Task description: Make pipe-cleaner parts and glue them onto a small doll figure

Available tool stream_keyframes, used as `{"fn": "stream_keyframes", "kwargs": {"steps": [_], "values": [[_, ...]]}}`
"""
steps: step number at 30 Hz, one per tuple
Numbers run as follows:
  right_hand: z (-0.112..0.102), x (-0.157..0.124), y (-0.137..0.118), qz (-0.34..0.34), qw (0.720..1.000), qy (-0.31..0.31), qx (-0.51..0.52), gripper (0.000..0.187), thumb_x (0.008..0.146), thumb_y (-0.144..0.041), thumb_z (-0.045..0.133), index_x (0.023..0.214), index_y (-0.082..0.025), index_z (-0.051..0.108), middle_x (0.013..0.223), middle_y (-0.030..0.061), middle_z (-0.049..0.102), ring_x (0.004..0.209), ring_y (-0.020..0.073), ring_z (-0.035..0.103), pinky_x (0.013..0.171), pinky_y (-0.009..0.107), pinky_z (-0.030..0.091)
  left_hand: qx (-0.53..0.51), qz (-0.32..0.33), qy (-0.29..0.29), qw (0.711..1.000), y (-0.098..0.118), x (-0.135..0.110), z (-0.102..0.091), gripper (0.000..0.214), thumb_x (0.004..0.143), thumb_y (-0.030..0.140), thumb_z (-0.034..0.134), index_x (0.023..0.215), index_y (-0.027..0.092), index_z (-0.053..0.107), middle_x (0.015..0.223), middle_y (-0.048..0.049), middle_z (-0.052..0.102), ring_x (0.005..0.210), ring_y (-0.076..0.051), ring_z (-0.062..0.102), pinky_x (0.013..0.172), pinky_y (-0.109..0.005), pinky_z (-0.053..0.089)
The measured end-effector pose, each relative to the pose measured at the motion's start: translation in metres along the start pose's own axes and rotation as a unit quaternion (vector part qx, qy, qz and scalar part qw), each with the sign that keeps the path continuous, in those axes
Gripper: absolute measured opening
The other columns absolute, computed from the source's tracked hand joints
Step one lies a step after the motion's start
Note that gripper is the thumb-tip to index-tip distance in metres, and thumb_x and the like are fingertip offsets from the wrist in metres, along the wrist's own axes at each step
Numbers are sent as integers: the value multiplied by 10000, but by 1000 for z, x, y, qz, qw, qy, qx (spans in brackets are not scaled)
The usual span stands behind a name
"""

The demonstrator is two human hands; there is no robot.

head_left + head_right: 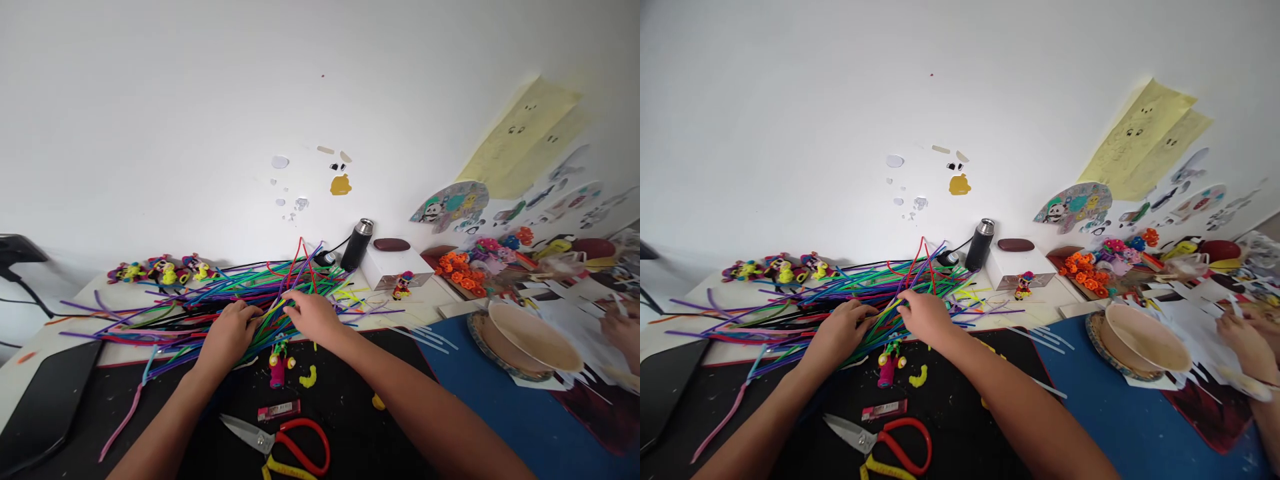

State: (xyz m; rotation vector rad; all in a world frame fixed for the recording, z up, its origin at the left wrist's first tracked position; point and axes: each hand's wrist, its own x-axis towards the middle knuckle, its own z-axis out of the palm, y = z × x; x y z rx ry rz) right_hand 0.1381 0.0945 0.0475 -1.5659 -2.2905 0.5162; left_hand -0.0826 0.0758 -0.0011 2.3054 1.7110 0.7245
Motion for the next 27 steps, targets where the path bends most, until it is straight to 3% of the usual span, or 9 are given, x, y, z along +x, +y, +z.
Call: {"fn": "stream_keyframes", "kwargs": {"steps": [3,6,11,17,23,27], "values": [[12,7,-9,-23,999,-14,-29,363,995,-321,610,1347,-280,686,1038,93,813,960,285,743,802,342,468,-3,5,17,1000,-2,0,0,288,957,321,491,879,223,750,926,-123,726,927,-324,660,854,-422,517],[19,10,-10,-30,998,-22,-49,324,987,-294,610,1290,-249,717,1036,121,815,958,314,754,799,362,482,1,18,40,999,-2,2,-4,259,966,312,492,884,228,723,931,-115,721,932,-312,648,857,-410,505],[12,11,-3,-21,998,-5,-58,267,1033,-327,552,1192,-274,759,1014,74,825,939,270,757,774,319,470,38,49,60,996,2,4,-14,255,985,302,469,900,203,688,954,-131,741,945,-327,645,879,-427,481],[-13,10,25,12,998,36,-56,295,1064,-380,510,1141,-283,778,996,40,823,924,232,741,748,289,435,67,-18,10,998,2,5,-24,299,991,311,423,945,184,689,871,-116,779,847,-338,705,781,-429,459],[-31,-7,64,79,993,61,-55,325,1078,-350,462,1141,-226,755,908,46,793,810,204,703,673,275,400,44,-73,36,996,5,6,-37,316,977,370,446,977,200,712,860,-94,788,832,-317,726,729,-371,449],[-29,-20,67,90,994,33,-59,276,1027,-427,576,1088,-246,775,846,29,777,785,205,689,641,276,374,27,-88,50,995,11,5,-35,325,976,405,465,990,214,727,887,-88,800,839,-306,727,715,-346,441]]}}
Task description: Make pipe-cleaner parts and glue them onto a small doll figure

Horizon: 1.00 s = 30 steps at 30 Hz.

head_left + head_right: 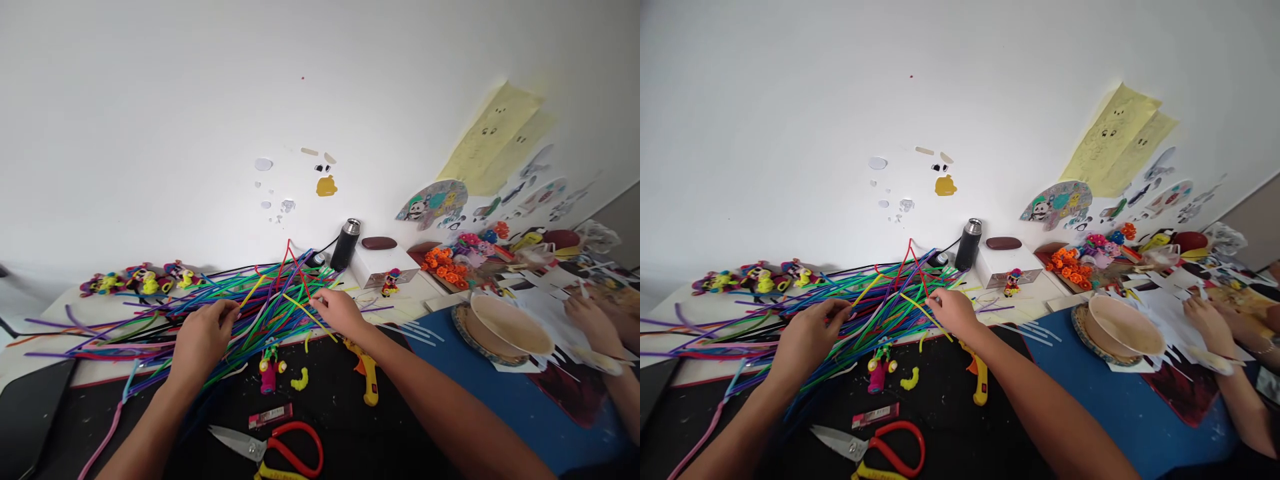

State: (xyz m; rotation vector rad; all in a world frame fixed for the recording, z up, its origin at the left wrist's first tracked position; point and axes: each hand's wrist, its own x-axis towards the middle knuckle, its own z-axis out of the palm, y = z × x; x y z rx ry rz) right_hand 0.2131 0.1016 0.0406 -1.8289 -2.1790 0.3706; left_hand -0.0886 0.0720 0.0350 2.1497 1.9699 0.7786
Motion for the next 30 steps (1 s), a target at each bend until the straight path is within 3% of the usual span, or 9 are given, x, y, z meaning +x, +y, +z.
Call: {"fn": "stream_keyframes", "kwargs": {"steps": [7,10,12,16,18,25,27,30], "values": [[21,2,-18,-6,999,-43,-25,250,953,-423,700,1116,-250,776,983,74,805,933,260,721,733,305,425,-64,-72,-25,995,1,-2,8,306,962,428,509,1013,242,747,902,-74,814,857,-295,741,670,-323,426],[27,5,-25,-10,998,-50,-32,179,957,-369,696,1038,-239,790,988,81,811,939,263,727,747,309,430,-172,-109,-29,979,-1,0,7,264,911,444,589,951,240,751,849,-57,807,815,-278,730,686,-320,447],[26,5,-28,-13,999,-44,-29,168,978,-348,663,995,-245,794,968,72,812,921,251,729,744,303,426,-321,-145,-31,935,-2,3,5,265,846,469,682,913,222,750,797,-44,791,754,-247,707,700,-309,482],[16,5,-30,-12,1000,-14,-12,203,1007,-351,608,1012,-256,787,907,58,804,860,236,719,713,294,408,-616,-222,-36,755,-2,7,1,372,632,433,911,851,168,766,722,-26,737,610,-147,595,584,-236,480],[7,8,-28,-10,1000,4,2,208,1008,-353,602,1012,-254,785,859,54,792,833,237,711,701,295,400,-664,-236,-38,708,-1,8,-1,404,554,376,964,830,150,774,724,-32,724,593,-125,573,532,-210,458],[-10,15,-17,9,991,64,118,257,981,-338,615,1168,-227,751,856,62,760,788,237,684,698,303,427,-690,-230,-62,683,5,5,-3,429,555,283,983,909,136,791,772,-58,739,613,-127,616,553,-215,510],[-5,10,-18,14,982,57,178,278,994,-376,589,1159,-213,742,772,38,732,691,209,662,637,285,436,-685,-215,-75,692,8,3,-4,450,568,324,986,927,147,780,782,-54,749,621,-129,627,576,-220,517],[10,-2,-25,7,962,16,271,292,1000,-425,571,1087,-199,734,613,-18,649,513,154,573,525,250,423,-646,-180,-106,734,17,0,-6,466,605,425,960,931,157,762,771,-47,749,626,-148,635,598,-250,520]]}}
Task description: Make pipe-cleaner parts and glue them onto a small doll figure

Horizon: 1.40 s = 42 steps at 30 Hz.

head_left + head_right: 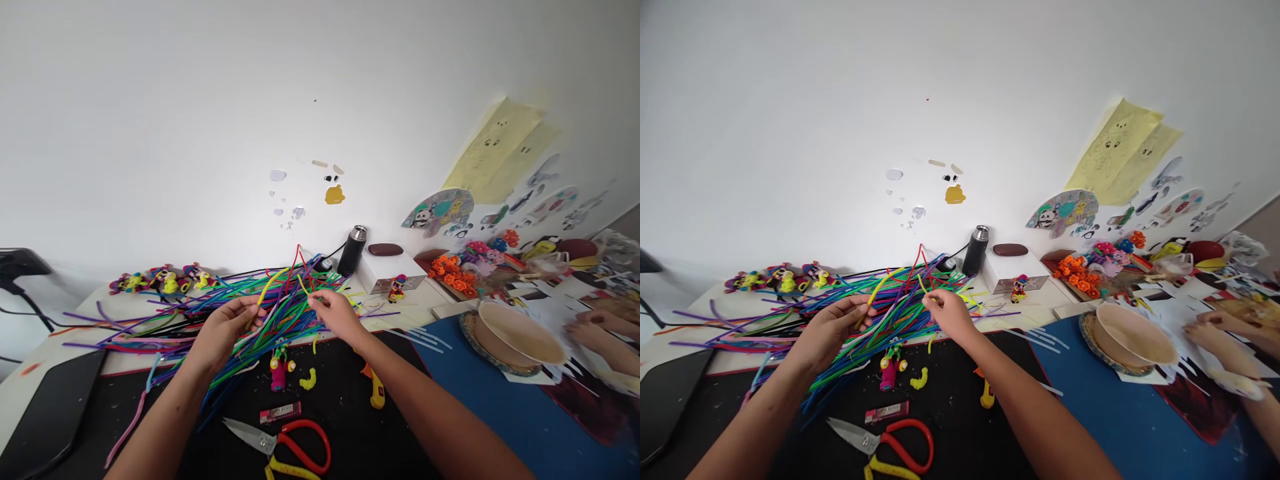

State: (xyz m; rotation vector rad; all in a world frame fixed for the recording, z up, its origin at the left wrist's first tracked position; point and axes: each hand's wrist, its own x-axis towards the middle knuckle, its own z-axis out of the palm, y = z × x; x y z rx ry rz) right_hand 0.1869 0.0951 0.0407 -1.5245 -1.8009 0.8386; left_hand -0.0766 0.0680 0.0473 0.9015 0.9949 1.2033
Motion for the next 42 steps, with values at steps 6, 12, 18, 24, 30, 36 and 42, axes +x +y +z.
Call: {"fn": "stream_keyframes", "kwargs": {"steps": [6,12,18,24,30,36,42], "values": [[22,-21,-13,22,965,-65,252,458,933,-624,599,1021,-183,684,565,-70,554,376,86,401,384,214,313,170,7,-92,981,13,-16,21,501,691,554,849,986,164,738,775,-48,746,640,-184,642,609,-300,506],[15,-27,-22,53,920,-22,387,419,824,-601,733,822,-193,638,492,-89,492,364,70,352,372,208,208,257,-19,-152,954,16,-25,31,457,739,582,752,963,188,696,767,-23,726,621,-187,645,609,-312,512],[12,-36,-18,69,907,-15,415,422,829,-594,731,892,-179,690,498,-92,478,371,64,338,386,209,183,298,-32,-199,933,10,-27,31,386,800,535,706,961,184,702,770,-12,718,609,-174,622,604,-292,500],[9,-52,-2,84,927,-22,366,413,841,-587,718,857,-176,674,448,-103,445,372,78,339,391,218,248,358,-6,-228,905,6,-27,26,351,882,510,638,1017,199,728,775,-14,723,672,-195,618,630,-280,479],[-10,-71,14,88,965,-84,233,317,915,-508,654,881,-193,650,451,-103,493,362,91,395,424,218,308,498,42,-250,829,11,-34,31,270,923,417,559,933,241,764,808,-14,751,714,-205,638,651,-268,439],[-19,-96,14,94,979,-170,55,197,969,-358,616,871,-209,699,523,-69,596,419,114,537,497,225,372,574,48,-280,768,4,-45,45,234,889,254,529,861,271,760,819,-24,775,732,-220,675,659,-282,412],[-19,-102,6,23,977,-173,-121,131,970,-292,680,973,-236,798,675,-11,734,639,172,680,623,261,390,626,42,-281,726,4,-46,46,235,895,223,523,860,273,751,827,-38,774,753,-230,691,662,-287,398]]}}
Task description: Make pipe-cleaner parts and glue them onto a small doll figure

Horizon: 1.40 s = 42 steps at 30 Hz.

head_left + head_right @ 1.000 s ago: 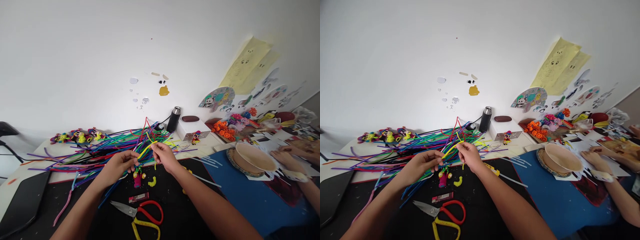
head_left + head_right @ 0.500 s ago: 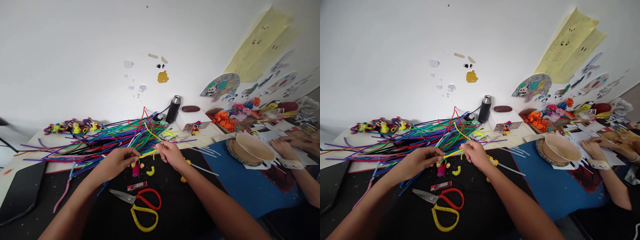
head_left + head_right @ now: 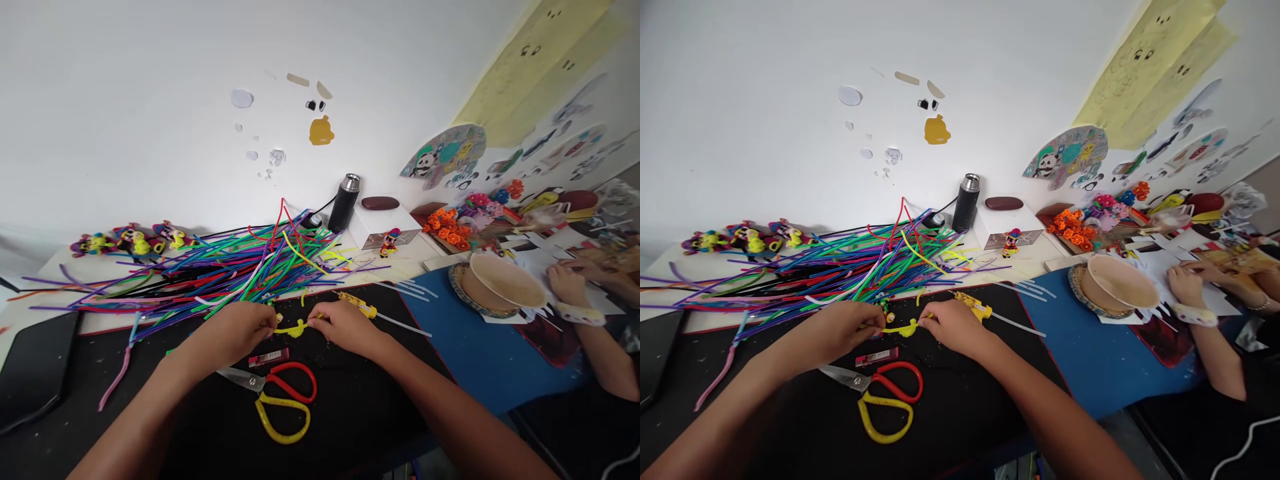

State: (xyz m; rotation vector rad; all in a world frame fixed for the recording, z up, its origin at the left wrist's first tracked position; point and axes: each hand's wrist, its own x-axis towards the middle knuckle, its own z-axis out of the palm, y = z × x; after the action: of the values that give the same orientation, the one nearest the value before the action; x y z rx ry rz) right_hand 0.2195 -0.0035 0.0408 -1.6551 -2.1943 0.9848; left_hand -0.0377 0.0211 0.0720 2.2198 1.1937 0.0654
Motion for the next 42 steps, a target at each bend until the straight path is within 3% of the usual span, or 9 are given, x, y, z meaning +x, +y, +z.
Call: {"fn": "stream_keyframes", "kwargs": {"steps": [4,9,15,17,20,23,31,42], "values": [[3,2,1,-18,998,11,-60,145,975,-308,688,1000,-258,822,913,29,817,845,219,725,700,283,409,-4,2,3,1000,-2,-1,1,227,890,244,531,838,275,750,817,-44,773,750,-235,688,660,-296,396],[7,3,0,-12,997,6,-72,160,985,-327,676,1018,-264,819,916,30,818,853,226,722,694,285,396,-8,-7,3,1000,-5,1,4,233,884,248,530,861,276,761,831,-51,780,767,-242,696,664,-298,405],[5,3,0,-2,999,33,1,201,984,-372,673,914,-228,795,702,-3,726,658,168,627,610,265,324,-24,-11,8,1000,-21,-6,-10,241,897,322,538,888,314,779,823,-15,778,741,-234,690,645,-289,424],[5,4,-1,4,998,37,45,230,987,-388,658,885,-220,776,607,-31,651,599,152,577,593,260,305,-14,-20,41,999,-25,-9,-16,244,894,366,562,933,320,798,891,-20,797,822,-252,713,716,-296,466],[6,5,-7,-5,995,31,94,245,987,-400,641,872,-219,760,542,-52,578,569,150,550,589,257,311,3,1,81,997,-21,-12,-18,263,879,384,614,1019,304,821,1041,-54,810,997,-288,716,880,-321,492],[9,8,-18,-25,992,32,119,254,981,-409,639,868,-217,761,521,-55,548,550,149,532,578,258,318,13,44,58,997,-8,-13,-14,287,935,334,576,1091,300,814,1081,-67,807,1039,-276,712,919,-322,490],[19,16,-43,-53,976,42,207,285,993,-414,598,859,-196,725,486,-75,493,462,115,461,519,241,297,18,40,68,997,8,-13,-11,324,1018,318,448,1007,269,768,930,-52,786,836,-240,707,719,-295,447],[22,13,-46,-67,972,56,220,290,1005,-377,595,849,-168,723,495,-78,483,478,102,449,550,242,313,5,31,73,997,5,-19,-26,317,1011,345,460,946,261,758,886,-24,790,792,-216,706,690,-278,432]]}}
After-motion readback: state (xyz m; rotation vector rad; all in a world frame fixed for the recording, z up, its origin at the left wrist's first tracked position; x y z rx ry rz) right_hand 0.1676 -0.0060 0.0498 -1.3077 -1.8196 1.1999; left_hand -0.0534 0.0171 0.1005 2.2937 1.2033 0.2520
